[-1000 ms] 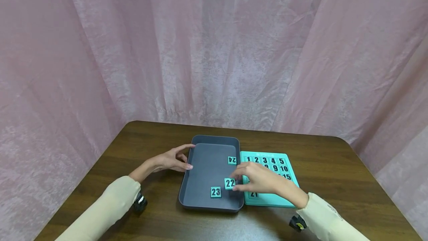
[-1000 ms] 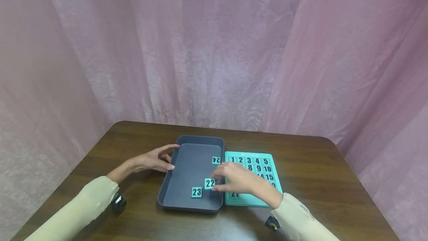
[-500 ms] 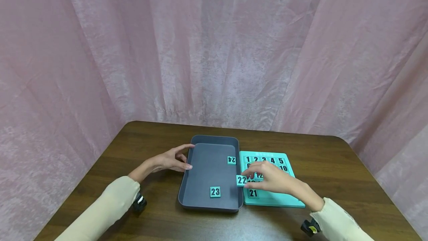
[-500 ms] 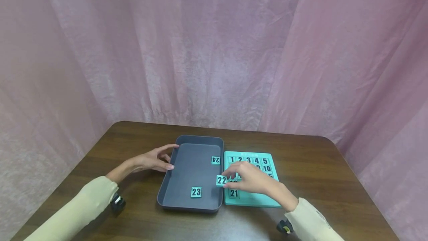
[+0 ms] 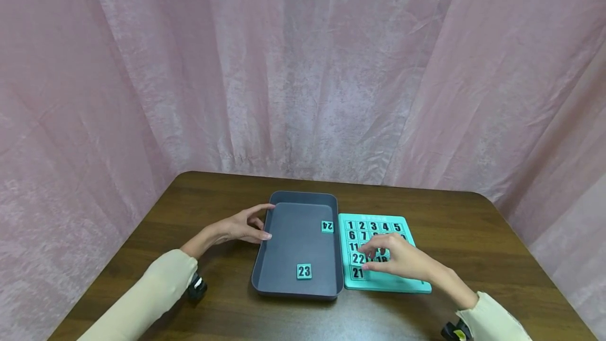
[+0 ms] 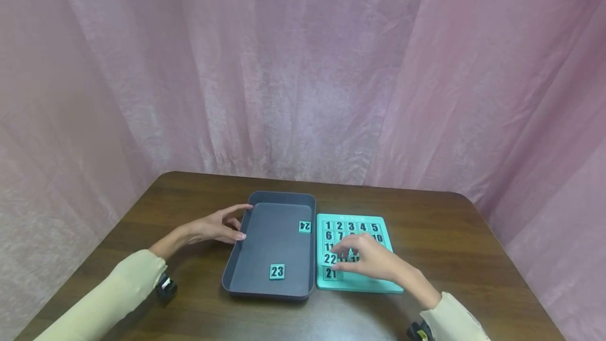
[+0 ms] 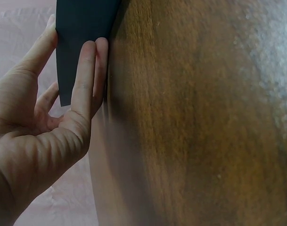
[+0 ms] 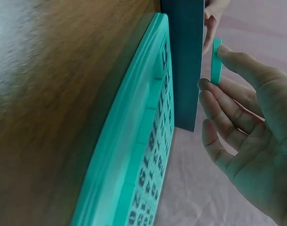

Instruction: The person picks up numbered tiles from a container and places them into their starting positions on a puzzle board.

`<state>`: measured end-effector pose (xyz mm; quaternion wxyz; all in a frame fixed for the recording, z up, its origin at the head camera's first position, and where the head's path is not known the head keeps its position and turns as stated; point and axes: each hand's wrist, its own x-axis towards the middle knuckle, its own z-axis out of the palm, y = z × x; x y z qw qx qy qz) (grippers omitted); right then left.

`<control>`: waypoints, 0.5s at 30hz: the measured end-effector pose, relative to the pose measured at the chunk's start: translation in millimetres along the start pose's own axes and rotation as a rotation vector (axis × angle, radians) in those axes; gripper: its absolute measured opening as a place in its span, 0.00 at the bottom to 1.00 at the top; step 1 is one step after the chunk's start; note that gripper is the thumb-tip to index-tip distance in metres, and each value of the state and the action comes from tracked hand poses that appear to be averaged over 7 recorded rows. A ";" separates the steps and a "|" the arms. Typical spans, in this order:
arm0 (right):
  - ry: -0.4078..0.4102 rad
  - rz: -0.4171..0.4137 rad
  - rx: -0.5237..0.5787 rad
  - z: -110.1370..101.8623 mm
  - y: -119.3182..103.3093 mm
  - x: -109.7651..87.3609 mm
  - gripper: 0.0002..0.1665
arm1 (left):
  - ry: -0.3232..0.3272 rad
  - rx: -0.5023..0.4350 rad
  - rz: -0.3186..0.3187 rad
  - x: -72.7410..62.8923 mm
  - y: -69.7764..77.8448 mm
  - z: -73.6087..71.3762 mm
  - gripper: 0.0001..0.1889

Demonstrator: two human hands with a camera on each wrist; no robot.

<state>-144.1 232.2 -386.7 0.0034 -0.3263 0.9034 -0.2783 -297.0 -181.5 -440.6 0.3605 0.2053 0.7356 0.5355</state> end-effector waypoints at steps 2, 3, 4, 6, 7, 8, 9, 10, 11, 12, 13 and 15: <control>0.007 0.001 0.011 0.4 2.0 -3.5 0.16 | 0.000 -0.003 -0.002 -0.6 0.1 -0.1 0.51; 0.010 -0.001 0.015 0.6 3.0 -5.4 0.16 | -0.001 -0.002 0.000 -0.9 0.1 -0.2 0.51; 0.011 -0.002 0.014 0.7 3.9 -7.2 0.16 | -0.003 -0.002 0.002 -1.1 0.2 -0.3 0.51; 0.017 -0.010 0.009 1.1 5.6 -10.4 0.15 | -0.005 -0.003 0.004 -1.1 0.1 -0.6 0.51; 0.021 -0.015 0.002 1.4 6.6 -12.1 0.15 | -0.006 -0.004 0.005 -1.1 0.2 -0.8 0.51; 0.024 -0.023 -0.010 1.8 7.8 -13.7 0.15 | -0.007 -0.004 0.006 -1.0 0.3 -1.0 0.51; 0.028 -0.030 -0.018 2.3 9.0 -15.2 0.15 | -0.008 -0.004 0.006 -1.0 0.4 -1.0 0.52; 0.031 -0.035 -0.026 2.9 10.4 -16.5 0.14 | -0.009 -0.004 0.007 -0.9 0.6 -1.1 0.52; 0.033 -0.042 -0.032 3.6 11.8 -17.6 0.14 | -0.008 -0.005 0.005 -0.9 0.9 -1.0 0.52; 0.033 -0.048 -0.039 4.3 13.2 -18.8 0.14 | -0.009 -0.007 0.003 -1.1 1.3 -0.9 0.52; 0.030 -0.050 -0.042 4.9 14.5 -19.9 0.14 | -0.010 -0.009 0.000 -1.1 1.6 -0.9 0.52; 0.021 -0.052 -0.039 6.0 16.6 -21.8 0.13 | -0.012 -0.010 -0.001 -1.3 2.2 -1.0 0.52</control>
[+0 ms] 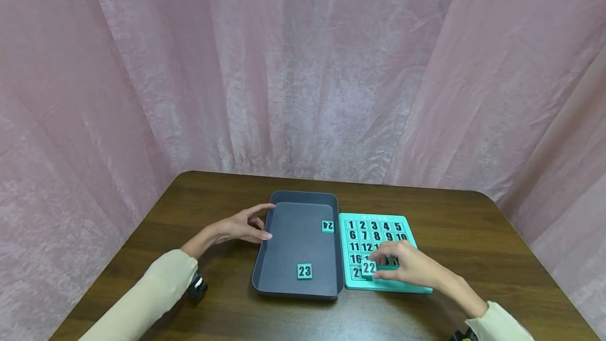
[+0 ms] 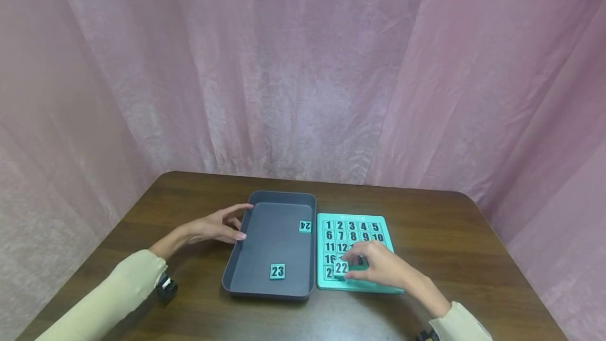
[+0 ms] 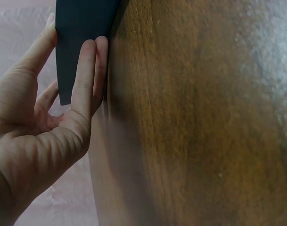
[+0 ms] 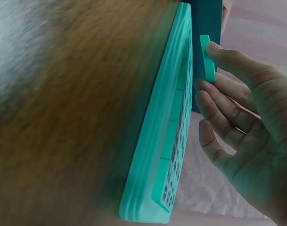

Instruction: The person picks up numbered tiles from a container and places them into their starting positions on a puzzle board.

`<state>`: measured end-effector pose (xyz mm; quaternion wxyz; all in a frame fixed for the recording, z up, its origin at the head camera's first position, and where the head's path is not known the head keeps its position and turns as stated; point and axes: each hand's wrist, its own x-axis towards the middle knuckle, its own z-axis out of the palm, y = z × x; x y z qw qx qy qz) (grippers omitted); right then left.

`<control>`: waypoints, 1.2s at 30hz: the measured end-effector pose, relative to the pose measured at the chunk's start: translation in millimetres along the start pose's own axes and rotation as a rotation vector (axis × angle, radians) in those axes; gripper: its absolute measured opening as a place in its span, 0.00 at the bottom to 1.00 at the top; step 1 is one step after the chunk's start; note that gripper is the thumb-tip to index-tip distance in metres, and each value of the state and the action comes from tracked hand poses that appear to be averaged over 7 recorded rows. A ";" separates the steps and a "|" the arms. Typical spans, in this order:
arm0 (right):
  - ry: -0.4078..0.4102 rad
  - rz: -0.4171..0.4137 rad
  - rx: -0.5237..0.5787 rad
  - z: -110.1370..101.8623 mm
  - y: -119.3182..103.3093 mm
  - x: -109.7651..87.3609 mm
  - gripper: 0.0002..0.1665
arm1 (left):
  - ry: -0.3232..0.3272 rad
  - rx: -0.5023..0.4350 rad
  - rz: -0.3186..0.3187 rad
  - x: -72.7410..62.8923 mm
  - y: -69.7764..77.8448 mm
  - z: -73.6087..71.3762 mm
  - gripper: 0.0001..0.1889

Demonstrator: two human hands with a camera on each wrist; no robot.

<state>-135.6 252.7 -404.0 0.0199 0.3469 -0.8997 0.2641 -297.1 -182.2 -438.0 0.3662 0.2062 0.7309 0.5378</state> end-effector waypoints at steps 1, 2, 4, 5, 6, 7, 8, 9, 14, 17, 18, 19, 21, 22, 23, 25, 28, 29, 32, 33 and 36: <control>-0.004 -0.003 0.001 0.3 0.9 -0.9 0.13 | -0.001 -0.002 0.000 0.0 -0.3 0.0 0.52; -0.009 -0.005 0.004 0.4 1.6 -1.7 0.13 | -0.002 -0.004 0.002 0.0 -0.6 -0.1 0.52; -0.012 -0.007 0.011 -0.2 2.8 -3.7 0.13 | -0.002 -0.003 0.005 0.0 -1.3 -0.1 0.52; -0.013 -0.009 0.014 -0.7 3.3 -4.5 0.14 | -0.002 -0.002 0.006 0.1 -1.7 -0.1 0.52; -0.016 -0.010 0.017 -1.2 3.7 -5.2 0.14 | -0.002 -0.001 0.006 0.0 -2.2 -0.1 0.52; -0.017 -0.011 0.020 -1.8 3.8 -6.1 0.14 | -0.002 -0.002 0.005 0.2 -2.1 -0.2 0.52; -0.021 -0.010 0.024 -2.3 3.9 -6.9 0.14 | -0.002 0.000 0.005 0.3 -2.2 -0.3 0.52; -0.025 -0.012 0.029 -2.7 3.9 -7.4 0.15 | -0.003 -0.001 0.004 0.4 -2.3 -0.3 0.52; -0.039 -0.019 0.032 -1.5 5.8 -9.2 0.16 | -0.010 -0.013 0.014 1.6 -3.1 -1.3 0.51; -0.032 -0.015 0.016 0.4 6.8 -10.2 0.16 | -0.011 -0.016 0.017 1.9 -2.9 -1.2 0.51; -0.032 -0.013 0.010 1.1 7.2 -10.6 0.16 | -0.012 -0.016 0.016 1.8 -2.9 -1.1 0.52; -0.031 -0.012 0.003 1.8 7.6 -10.8 0.15 | -0.012 -0.016 0.014 1.7 -2.9 -0.9 0.52; -0.034 -0.009 -0.002 3.1 8.0 -10.9 0.15 | -0.010 -0.018 0.010 1.3 -2.9 -0.3 0.52; -0.037 -0.006 -0.003 3.5 8.0 -11.1 0.16 | -0.009 -0.018 0.009 1.0 -2.8 0.0 0.52; -0.042 -0.002 -0.004 3.7 7.8 -11.2 0.16 | -0.010 -0.019 0.008 0.7 -2.7 0.3 0.52; -0.050 0.009 -0.006 3.5 6.9 -11.1 0.16 | -0.010 -0.021 0.009 0.5 -2.8 0.4 0.52; -0.066 0.031 0.003 1.8 5.2 -11.1 0.18 | -0.012 -0.019 0.015 0.7 -2.9 0.0 0.52; -0.071 0.036 0.009 1.2 4.8 -10.9 0.18 | -0.012 -0.018 0.017 1.0 -3.1 -0.1 0.52; -0.084 0.036 0.023 -1.2 4.2 -9.6 0.18 | -0.014 -0.015 0.021 1.7 -3.4 -0.2 0.52; -0.088 0.033 0.023 -2.3 3.9 -8.8 0.17 | -0.016 -0.015 0.022 1.8 -3.3 -0.1 0.52; -0.100 0.018 0.000 -6.7 2.1 -1.6 0.15 | -0.017 -0.017 0.024 1.9 -3.6 -0.7 0.52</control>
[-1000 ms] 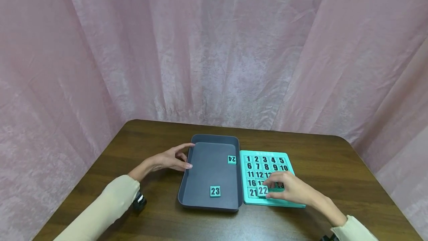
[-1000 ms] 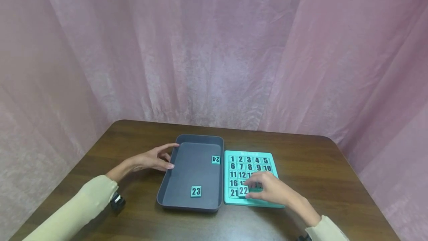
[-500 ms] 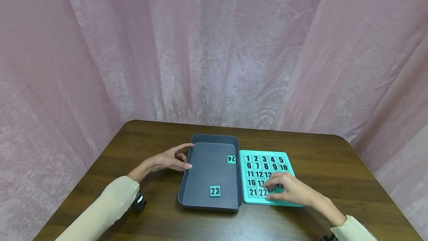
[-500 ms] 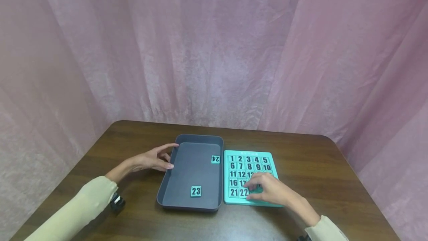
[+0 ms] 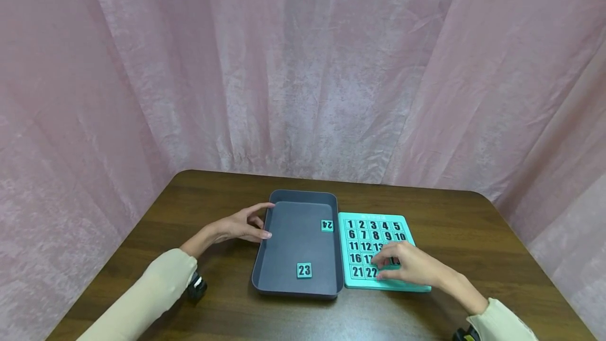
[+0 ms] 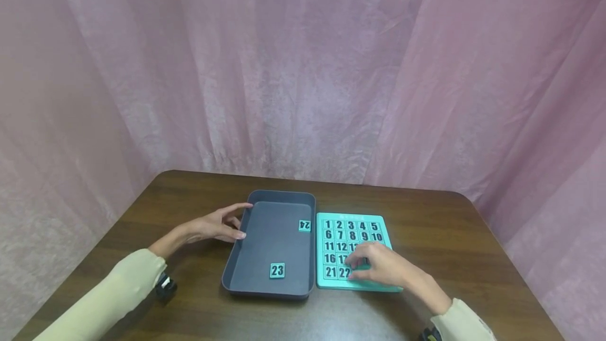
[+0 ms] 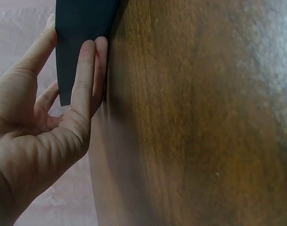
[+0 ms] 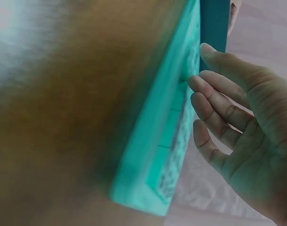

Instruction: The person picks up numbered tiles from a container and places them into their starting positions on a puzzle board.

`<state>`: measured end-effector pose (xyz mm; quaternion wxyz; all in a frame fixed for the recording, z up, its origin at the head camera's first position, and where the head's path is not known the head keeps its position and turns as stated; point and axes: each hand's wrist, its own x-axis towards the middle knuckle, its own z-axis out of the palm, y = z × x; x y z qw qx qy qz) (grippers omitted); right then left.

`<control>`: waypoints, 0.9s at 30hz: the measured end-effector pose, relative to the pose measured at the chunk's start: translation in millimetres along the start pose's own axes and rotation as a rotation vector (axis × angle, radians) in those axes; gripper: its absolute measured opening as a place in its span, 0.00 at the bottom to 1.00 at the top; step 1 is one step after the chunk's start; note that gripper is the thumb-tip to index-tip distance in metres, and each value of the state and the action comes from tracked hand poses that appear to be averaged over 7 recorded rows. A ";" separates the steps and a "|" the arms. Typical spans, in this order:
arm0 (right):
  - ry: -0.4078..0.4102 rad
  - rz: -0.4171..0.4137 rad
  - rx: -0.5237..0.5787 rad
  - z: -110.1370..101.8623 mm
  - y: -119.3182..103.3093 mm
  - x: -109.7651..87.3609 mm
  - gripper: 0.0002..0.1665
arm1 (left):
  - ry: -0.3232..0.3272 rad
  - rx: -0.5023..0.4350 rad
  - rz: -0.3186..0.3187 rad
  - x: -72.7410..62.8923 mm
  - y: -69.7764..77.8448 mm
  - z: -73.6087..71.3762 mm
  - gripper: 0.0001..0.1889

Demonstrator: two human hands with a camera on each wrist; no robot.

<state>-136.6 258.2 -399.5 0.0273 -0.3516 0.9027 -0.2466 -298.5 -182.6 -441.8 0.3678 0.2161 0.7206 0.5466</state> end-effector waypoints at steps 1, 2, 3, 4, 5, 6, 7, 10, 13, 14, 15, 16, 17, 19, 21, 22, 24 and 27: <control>-0.003 -0.004 -0.014 -1.8 -1.2 2.9 0.14 | 0.000 -0.002 -0.001 -0.3 0.0 0.0 0.52; -0.010 -0.005 -0.018 -3.8 -2.8 6.3 0.13 | 0.001 -0.002 0.000 -0.5 0.1 0.0 0.52; -0.018 -0.005 -0.025 -5.8 -4.6 9.9 0.13 | 0.001 -0.003 0.000 -0.7 0.0 0.0 0.52; -0.025 -0.007 -0.031 -7.5 -6.5 13.9 0.12 | 0.001 -0.003 0.001 -0.6 -0.2 -0.1 0.52; -0.031 -0.012 -0.041 -9.2 -8.5 18.0 0.12 | 0.000 -0.003 0.002 -0.5 -0.3 -0.2 0.52; -0.039 -0.016 -0.052 -10.8 -10.9 22.2 0.11 | 0.000 -0.001 0.003 -0.3 -0.6 -0.3 0.52; -0.043 -0.020 -0.059 -12.1 -13.3 26.6 0.11 | -0.001 0.003 0.005 0.0 -0.7 -0.2 0.52; -0.051 -0.043 -0.082 -13.9 -21.2 41.3 0.11 | 0.001 0.010 0.003 0.9 -1.1 0.0 0.52; -0.058 -0.069 -0.091 -11.8 -29.6 57.7 0.11 | 0.011 0.014 -0.006 1.3 -1.1 0.3 0.52; -0.062 -0.080 -0.095 -10.3 -32.3 63.1 0.11 | 0.013 0.018 -0.004 1.3 -1.1 0.2 0.52; -0.066 -0.094 -0.101 -8.2 -34.8 68.2 0.11 | 0.015 0.017 -0.006 1.4 -1.2 0.0 0.51; -0.075 -0.102 -0.105 -5.7 -37.3 72.9 0.11 | 0.015 0.016 -0.006 1.5 -1.3 -0.1 0.51; -0.085 -0.108 -0.106 -2.7 -39.7 77.5 0.11 | 0.014 0.015 -0.005 1.6 -1.5 -0.1 0.51; -0.112 -0.111 -0.108 3.9 -44.2 85.3 0.12 | 0.006 0.005 -0.001 2.0 -2.3 -0.4 0.51; -0.142 -0.103 -0.101 11.1 -48.2 91.8 0.13 | -0.001 -0.007 0.001 2.3 -3.0 -0.4 0.51; -0.157 -0.094 -0.096 14.6 -50.1 94.5 0.13 | -0.005 -0.007 0.005 2.3 -3.6 -0.5 0.51; -0.177 -0.084 -0.106 21.1 -53.4 98.8 0.14 | -0.009 -0.009 0.009 2.4 -4.3 -0.7 0.51; -0.184 -0.098 -0.156 29.8 -56.2 103.4 0.15 | -0.008 0.000 0.011 2.2 -4.5 -1.3 0.51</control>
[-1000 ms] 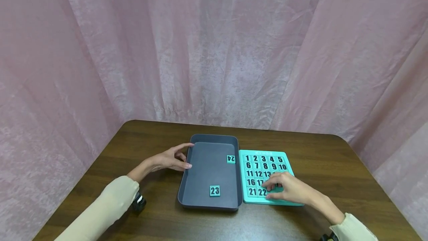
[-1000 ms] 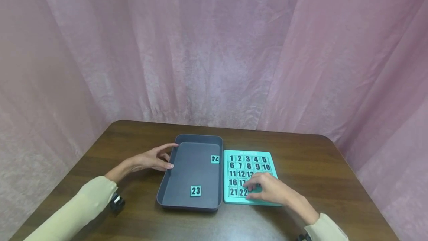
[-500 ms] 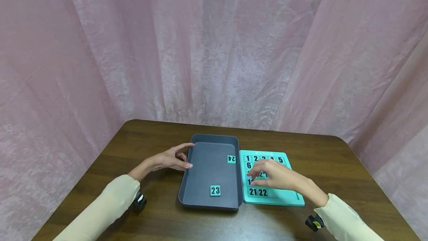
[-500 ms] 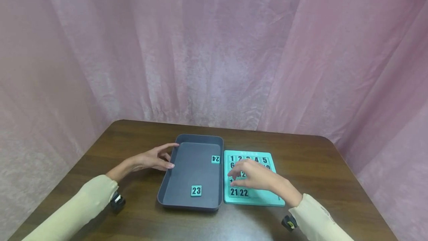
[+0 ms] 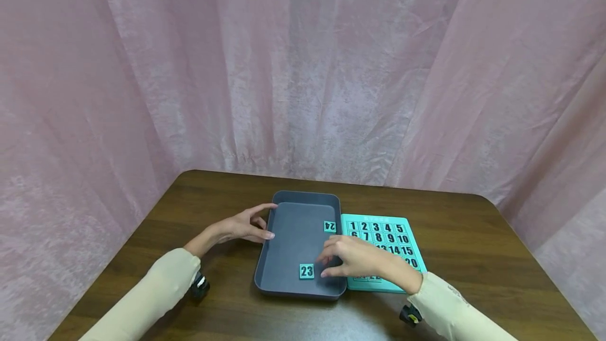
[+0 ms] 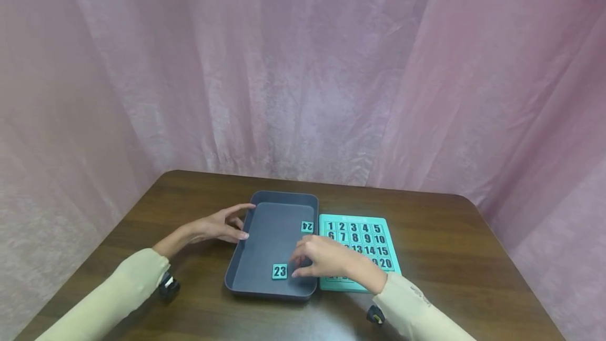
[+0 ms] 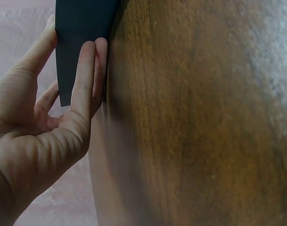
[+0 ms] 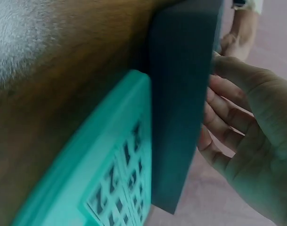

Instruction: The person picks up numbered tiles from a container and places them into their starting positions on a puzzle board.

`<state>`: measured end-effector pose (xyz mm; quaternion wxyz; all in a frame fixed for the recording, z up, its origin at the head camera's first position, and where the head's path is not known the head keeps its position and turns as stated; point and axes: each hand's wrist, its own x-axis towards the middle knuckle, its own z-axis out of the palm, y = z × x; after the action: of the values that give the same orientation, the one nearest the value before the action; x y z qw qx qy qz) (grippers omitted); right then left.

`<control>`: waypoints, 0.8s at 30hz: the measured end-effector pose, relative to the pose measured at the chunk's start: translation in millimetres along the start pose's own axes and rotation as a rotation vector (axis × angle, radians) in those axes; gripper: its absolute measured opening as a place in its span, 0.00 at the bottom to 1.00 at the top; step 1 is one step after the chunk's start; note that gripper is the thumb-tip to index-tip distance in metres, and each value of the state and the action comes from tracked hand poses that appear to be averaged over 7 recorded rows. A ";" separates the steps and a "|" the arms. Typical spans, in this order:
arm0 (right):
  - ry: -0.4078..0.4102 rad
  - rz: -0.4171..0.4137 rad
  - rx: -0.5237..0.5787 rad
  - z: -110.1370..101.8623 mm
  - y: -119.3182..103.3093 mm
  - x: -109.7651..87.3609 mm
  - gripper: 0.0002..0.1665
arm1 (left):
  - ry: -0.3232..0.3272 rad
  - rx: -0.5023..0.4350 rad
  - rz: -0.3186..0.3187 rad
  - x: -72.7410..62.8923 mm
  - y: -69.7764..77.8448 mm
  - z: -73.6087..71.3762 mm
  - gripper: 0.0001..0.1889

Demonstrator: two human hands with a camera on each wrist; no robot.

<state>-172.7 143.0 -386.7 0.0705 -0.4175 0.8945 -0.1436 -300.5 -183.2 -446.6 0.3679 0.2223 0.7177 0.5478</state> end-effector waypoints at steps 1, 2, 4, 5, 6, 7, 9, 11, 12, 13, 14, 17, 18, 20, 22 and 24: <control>0.001 -0.002 -0.017 2.6 -0.6 1.3 0.15 | -0.001 0.001 0.001 0.1 -0.1 -0.1 0.51; 0.001 -0.004 -0.034 5.0 -1.0 2.6 0.15 | -0.001 0.001 0.001 0.2 0.3 -0.1 0.52; 0.004 -0.009 -0.059 9.5 -1.2 4.8 0.16 | -0.001 0.000 0.002 0.3 0.9 -0.2 0.51; 0.002 -0.008 -0.062 11.3 -1.2 5.8 0.17 | -0.001 -0.001 0.003 0.4 1.3 -0.1 0.51; -0.001 -0.005 -0.063 13.0 -1.0 6.8 0.18 | -0.002 -0.001 0.003 0.5 1.7 -0.1 0.51; -0.005 0.001 -0.064 14.3 -1.0 7.7 0.18 | -0.002 -0.002 0.004 0.5 2.1 0.1 0.51; -0.012 0.012 -0.063 16.5 -0.9 9.5 0.20 | -0.001 -0.003 0.001 0.3 2.7 0.3 0.51; -0.015 0.023 -0.060 18.1 -1.1 11.2 0.21 | 0.000 -0.001 -0.002 0.0 3.0 0.7 0.51; -0.015 0.027 -0.063 18.8 -1.2 12.0 0.21 | 0.000 0.001 -0.003 -0.2 3.2 0.8 0.51; -0.012 0.030 -0.065 19.3 -1.3 12.8 0.21 | 0.002 0.001 -0.005 -0.5 3.3 1.0 0.51; -0.009 0.032 -0.068 19.9 -1.4 13.5 0.21 | 0.004 0.001 -0.006 -0.8 3.4 1.3 0.51; -0.004 0.032 -0.085 21.0 -2.5 15.4 0.21 | 0.009 0.006 -0.011 -1.7 3.8 1.9 0.51; -0.005 0.031 -0.089 21.2 -2.8 16.1 0.20 | 0.010 0.006 -0.013 -1.9 3.8 2.0 0.51; -0.007 0.031 -0.094 21.5 -3.4 17.5 0.20 | 0.013 0.005 -0.016 -2.2 3.6 2.0 0.51; -0.011 0.031 -0.094 21.8 -4.1 18.9 0.20 | 0.013 0.002 -0.017 -2.2 3.2 1.7 0.51; -0.012 0.031 -0.094 22.3 -4.0 20.3 0.19 | 0.016 -0.002 -0.018 -2.2 2.7 1.3 0.51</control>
<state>-177.3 120.5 -406.8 0.0585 -0.4073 0.9062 -0.0975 -298.3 -183.2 -443.6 0.3673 0.2112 0.7220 0.5470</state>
